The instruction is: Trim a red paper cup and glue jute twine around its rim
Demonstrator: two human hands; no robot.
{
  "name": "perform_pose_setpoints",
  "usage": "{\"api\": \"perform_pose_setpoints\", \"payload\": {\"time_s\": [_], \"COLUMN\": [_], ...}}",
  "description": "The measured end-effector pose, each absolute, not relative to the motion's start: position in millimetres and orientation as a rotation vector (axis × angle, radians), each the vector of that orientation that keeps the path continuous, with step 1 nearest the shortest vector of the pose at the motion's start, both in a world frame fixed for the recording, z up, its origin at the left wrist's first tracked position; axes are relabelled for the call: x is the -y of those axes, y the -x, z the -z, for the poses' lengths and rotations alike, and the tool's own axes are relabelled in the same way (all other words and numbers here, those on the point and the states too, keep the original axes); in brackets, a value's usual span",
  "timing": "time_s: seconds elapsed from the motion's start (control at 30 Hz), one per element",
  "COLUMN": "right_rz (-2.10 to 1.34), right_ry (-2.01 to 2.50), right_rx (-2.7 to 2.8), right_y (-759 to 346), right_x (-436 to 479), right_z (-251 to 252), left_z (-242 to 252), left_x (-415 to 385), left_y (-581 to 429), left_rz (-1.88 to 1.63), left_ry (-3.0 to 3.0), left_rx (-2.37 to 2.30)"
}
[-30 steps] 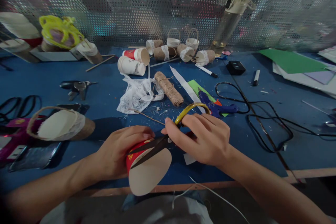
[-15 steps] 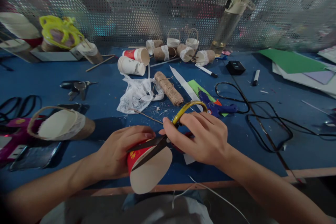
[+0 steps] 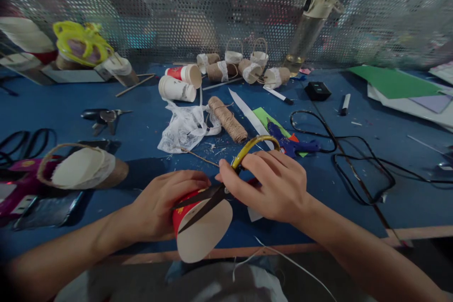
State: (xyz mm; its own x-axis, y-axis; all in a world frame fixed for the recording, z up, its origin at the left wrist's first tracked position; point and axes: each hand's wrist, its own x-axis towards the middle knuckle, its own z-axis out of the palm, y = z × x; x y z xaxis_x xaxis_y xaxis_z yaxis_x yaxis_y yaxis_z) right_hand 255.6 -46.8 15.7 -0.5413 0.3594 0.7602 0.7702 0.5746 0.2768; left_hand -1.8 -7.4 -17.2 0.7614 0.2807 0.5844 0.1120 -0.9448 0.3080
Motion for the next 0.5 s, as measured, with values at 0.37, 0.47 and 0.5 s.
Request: {"api": "perform_pose_setpoints", "payload": {"time_s": [0.37, 0.47, 0.5], "right_rz": [0.791, 0.789, 0.788], "right_ry": [0.885, 0.883, 0.887], "right_rx": [2.169, 2.175, 2.177], "right_y": [-255.7, -256.5, -256.8], "right_x": [46.5, 47.1, 47.4], "right_z": [-16.2, -15.6, -15.2], "left_z": [17.1, 17.0, 17.0], "left_x": [7.7, 7.5, 7.5], "left_y": [2.4, 2.2, 2.2], "left_rz": [-0.883, -0.905, -0.917], "left_ry": [-2.693, -2.704, -2.71], "left_rx": [-0.311, -0.291, -0.289]}}
